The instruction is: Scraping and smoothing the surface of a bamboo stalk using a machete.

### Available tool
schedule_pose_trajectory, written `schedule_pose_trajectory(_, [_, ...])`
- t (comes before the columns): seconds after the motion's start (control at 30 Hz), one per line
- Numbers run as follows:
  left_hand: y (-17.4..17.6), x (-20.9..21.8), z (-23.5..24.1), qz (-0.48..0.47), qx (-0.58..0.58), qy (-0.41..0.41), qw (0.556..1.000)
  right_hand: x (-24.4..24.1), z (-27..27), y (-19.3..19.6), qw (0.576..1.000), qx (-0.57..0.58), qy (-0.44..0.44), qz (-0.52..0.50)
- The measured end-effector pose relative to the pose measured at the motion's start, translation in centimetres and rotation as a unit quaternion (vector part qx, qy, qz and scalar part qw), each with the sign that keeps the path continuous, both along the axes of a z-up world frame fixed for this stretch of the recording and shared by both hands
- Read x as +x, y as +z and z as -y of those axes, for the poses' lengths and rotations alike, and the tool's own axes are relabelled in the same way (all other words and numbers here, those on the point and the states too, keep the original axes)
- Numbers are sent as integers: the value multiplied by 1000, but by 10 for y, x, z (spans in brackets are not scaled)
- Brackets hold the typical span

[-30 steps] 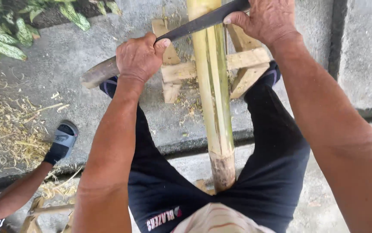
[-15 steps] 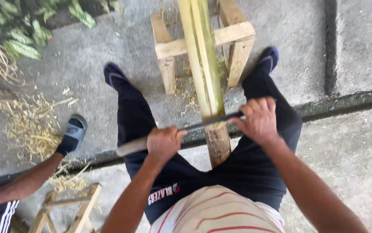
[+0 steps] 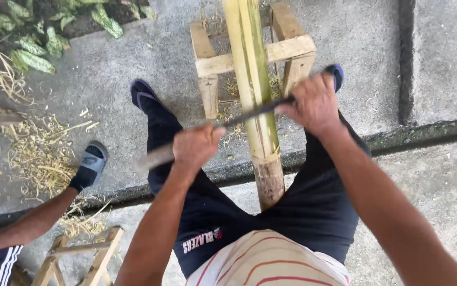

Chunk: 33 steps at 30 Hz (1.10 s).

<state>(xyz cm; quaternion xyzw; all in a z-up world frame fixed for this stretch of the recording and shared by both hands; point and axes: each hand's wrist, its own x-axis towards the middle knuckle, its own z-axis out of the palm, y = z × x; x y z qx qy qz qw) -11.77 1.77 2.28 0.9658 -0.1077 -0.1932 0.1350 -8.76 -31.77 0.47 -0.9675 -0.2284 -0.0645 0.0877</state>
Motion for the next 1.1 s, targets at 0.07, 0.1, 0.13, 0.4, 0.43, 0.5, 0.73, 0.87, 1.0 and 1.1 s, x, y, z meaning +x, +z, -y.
schedule_pose_trajectory(0.07, [-5,-36,-1,-138,21,-45,989,-51,0,11,996,1,-46,-74])
schedule_pose_trajectory(0.1, [-2,-39,1,-134,18,-44,990,-76,1,9,997,-2,-45,-70])
schedule_pose_trajectory(0.13, [0,-41,2,-153,3,-49,987,-100,2,6,994,7,-71,-83])
schedule_pose_trajectory(0.4, [-18,41,1,-93,-28,-26,995,8,6,0,998,32,-57,-19])
schedule_pose_trajectory(0.43, [-21,57,3,-81,-19,-19,996,33,5,6,998,1,-46,-32])
schedule_pose_trajectory(0.5, [-32,91,2,-71,-15,-9,997,81,4,6,998,-34,-32,-47])
schedule_pose_trajectory(0.73, [-29,221,6,-86,15,26,996,237,7,-18,975,-209,-36,-60])
schedule_pose_trajectory(0.87, [-39,255,5,-5,-1,18,1000,255,17,-26,977,-211,-31,4])
schedule_pose_trajectory(1.0, [-43,265,5,50,-20,14,998,259,23,-24,987,-157,-24,34])
schedule_pose_trajectory(1.1, [-47,270,3,67,-23,5,997,264,26,-31,988,-146,-30,36])
